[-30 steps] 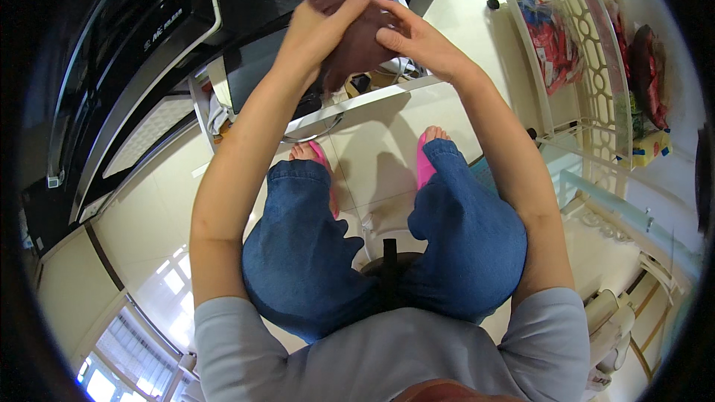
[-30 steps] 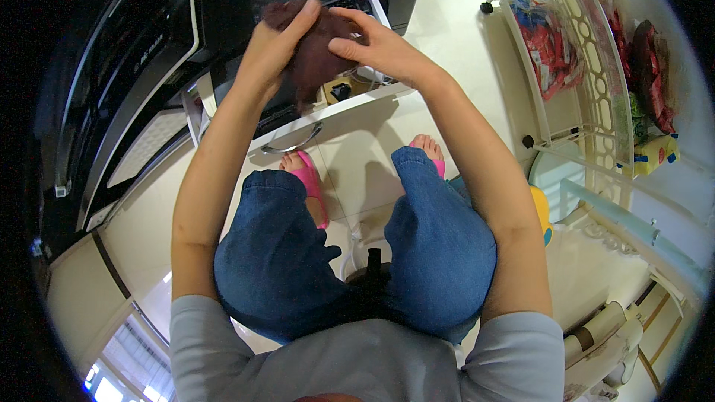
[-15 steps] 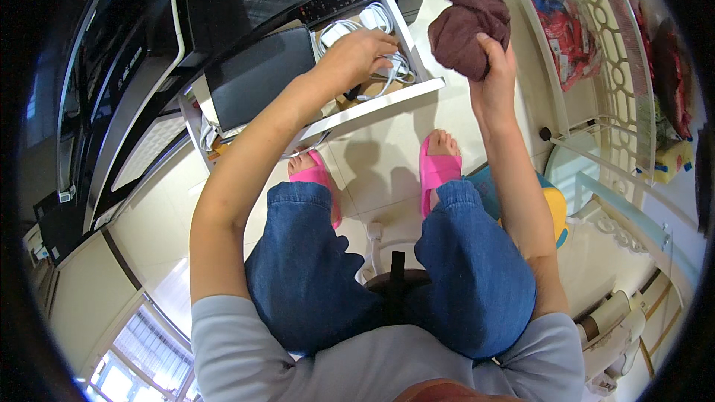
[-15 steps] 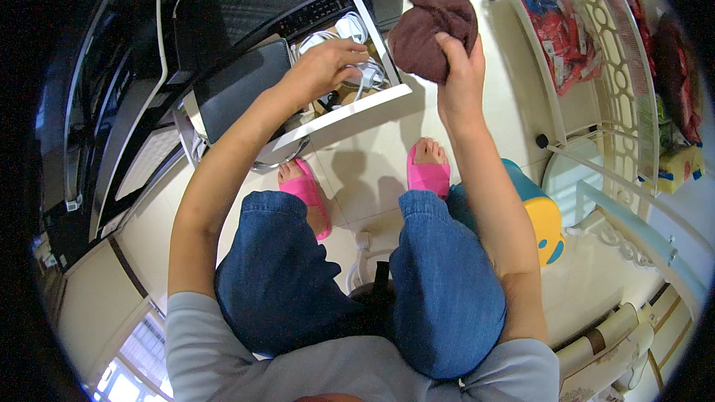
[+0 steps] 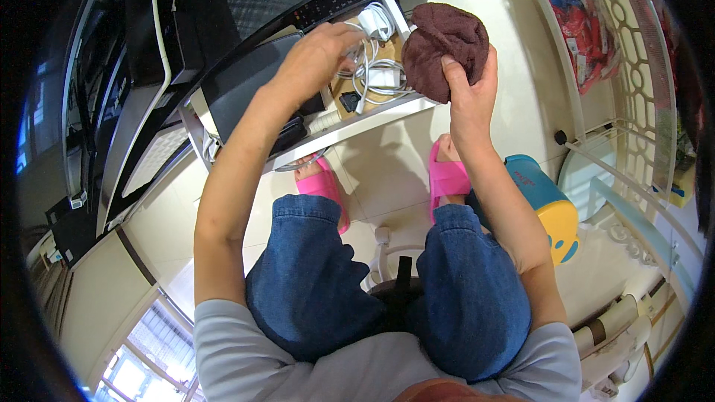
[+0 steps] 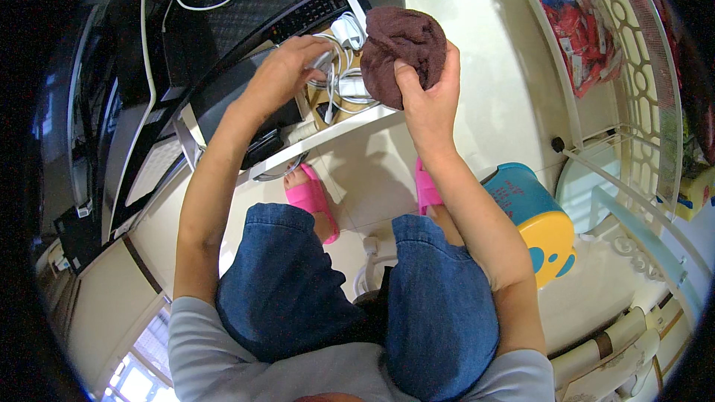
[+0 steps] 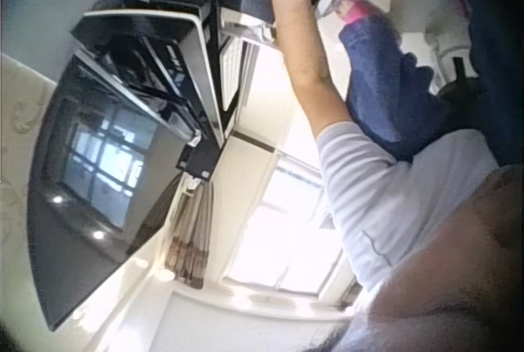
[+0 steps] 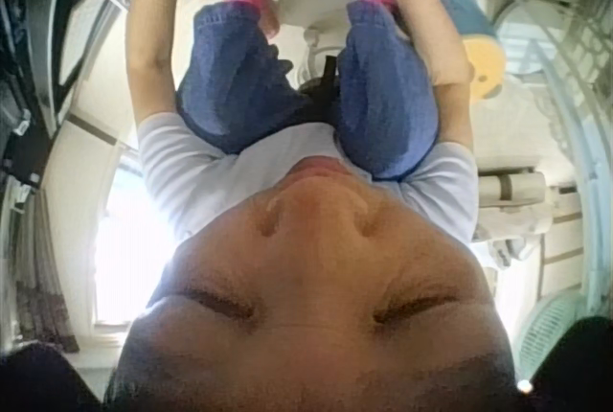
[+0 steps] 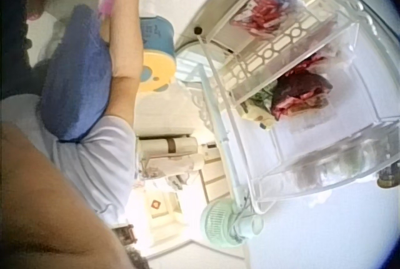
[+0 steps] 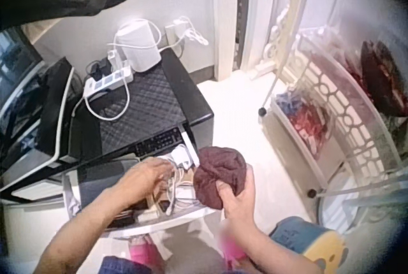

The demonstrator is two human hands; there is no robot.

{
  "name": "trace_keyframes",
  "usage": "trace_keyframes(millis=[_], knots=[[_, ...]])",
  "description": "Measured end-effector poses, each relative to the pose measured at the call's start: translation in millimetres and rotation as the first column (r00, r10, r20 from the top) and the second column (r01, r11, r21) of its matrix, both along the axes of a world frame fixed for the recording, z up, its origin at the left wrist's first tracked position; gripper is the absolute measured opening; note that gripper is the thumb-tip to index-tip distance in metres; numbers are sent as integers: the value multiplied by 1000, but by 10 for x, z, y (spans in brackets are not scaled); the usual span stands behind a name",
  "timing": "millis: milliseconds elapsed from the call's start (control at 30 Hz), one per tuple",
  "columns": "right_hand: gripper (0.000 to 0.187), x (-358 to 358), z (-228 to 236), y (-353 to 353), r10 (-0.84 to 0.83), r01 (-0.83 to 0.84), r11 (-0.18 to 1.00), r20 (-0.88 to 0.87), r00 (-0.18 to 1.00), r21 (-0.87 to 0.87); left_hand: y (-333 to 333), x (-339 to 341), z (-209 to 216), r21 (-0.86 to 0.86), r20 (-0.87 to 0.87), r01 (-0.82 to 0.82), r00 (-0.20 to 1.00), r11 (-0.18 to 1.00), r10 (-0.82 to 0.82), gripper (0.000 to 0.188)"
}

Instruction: The person cleans a black TV stand and a white sofa using a brown cloth. They first wipe the stand, moving a white cylindrical device and a power strip to clean underneath, then wipe the sofa cushions and backrest.

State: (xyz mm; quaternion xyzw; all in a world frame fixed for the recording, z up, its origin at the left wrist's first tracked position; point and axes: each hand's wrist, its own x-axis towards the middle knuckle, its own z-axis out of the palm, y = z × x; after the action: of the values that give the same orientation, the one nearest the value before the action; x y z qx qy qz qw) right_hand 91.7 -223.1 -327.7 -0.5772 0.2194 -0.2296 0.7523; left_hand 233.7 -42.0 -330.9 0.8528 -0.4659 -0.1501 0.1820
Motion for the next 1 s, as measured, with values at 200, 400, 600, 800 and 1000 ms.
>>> trace_keyframes(millis=[200,400,600,800,1000], knots=[[41,6,-34,30,-10,10,1000,-22,1000,-3,161,103,-340,66,291,67,953,996,-84,55],[41,6,-44,41,-20,18,999,-40,999,-30,93,26,-339,93,312,-48,950,995,17,48],[41,7,-61,64,-13,12,1000,-46,999,-19,1,-43,-271,175,258,-176,958,969,128,54],[41,1,-53,66,-19,18,1000,-35,999,-15,3,77,-168,64,199,-195,963,979,179,41],[41,17,-58,82,-30,29,999,-24,999,-22,-358,38,-324,-123,280,-94,952,988,126,25]])
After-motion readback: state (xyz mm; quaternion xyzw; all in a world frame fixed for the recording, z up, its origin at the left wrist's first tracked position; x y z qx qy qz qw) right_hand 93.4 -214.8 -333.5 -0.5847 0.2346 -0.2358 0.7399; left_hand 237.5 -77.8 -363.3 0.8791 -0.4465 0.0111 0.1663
